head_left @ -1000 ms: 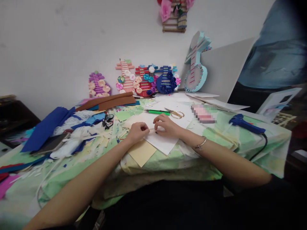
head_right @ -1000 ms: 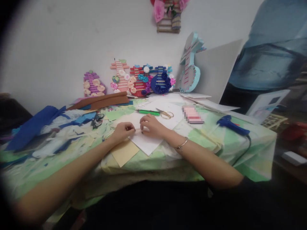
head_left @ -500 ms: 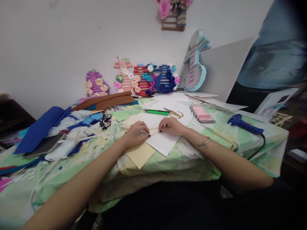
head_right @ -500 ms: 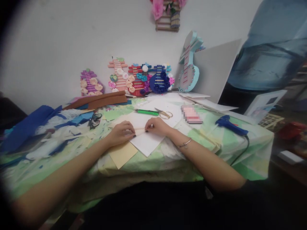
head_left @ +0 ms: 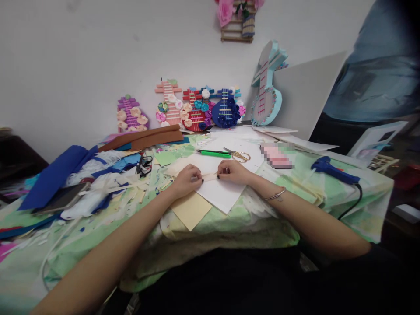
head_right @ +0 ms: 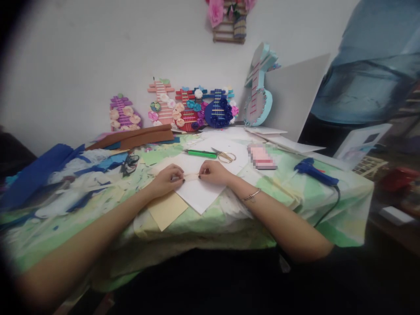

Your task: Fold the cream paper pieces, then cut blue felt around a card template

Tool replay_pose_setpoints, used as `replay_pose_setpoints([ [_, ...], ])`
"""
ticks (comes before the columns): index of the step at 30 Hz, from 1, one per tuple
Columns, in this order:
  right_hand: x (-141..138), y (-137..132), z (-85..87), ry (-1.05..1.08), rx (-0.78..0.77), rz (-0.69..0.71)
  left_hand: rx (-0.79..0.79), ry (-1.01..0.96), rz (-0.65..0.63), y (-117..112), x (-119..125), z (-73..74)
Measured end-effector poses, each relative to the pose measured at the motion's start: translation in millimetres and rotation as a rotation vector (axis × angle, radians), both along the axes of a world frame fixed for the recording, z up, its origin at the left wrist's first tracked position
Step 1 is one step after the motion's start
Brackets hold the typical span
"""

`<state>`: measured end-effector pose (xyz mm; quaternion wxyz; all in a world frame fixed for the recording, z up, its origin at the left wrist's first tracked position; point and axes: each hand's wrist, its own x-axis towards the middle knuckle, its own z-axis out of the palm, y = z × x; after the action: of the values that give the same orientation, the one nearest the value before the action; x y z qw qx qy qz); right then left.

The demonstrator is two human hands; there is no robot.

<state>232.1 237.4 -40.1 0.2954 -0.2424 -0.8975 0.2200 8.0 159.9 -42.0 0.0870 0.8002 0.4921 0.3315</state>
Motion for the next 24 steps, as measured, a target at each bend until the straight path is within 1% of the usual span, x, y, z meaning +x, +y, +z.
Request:
replay_pose_setpoints([
  [4,-4,-1,1.0,0.058,-0.006,-0.005,-0.053,-0.095,0.015,2,0,-0.6],
  [8,-7,-7,7.4,0.165,0.011,-0.015,-0.094,-0.232,0.015,2,2,3.0],
  [12,-6,-12,15.0,0.304,0.042,-0.083,-0.097,-0.369,0.043,0,3,9.5],
  [15,-5,-15,16.9,0.392,0.010,-0.132,-0.089,-0.447,0.049,-3,4,13.8],
  [19,-9,-20,16.3,0.460,-0.109,-0.096,-0.042,-0.521,0.045,-4,5,18.1],
  [24,-16,-28,21.7,0.604,-0.192,-0.051,0.123,-0.621,0.137,-9,-3,27.6],
])
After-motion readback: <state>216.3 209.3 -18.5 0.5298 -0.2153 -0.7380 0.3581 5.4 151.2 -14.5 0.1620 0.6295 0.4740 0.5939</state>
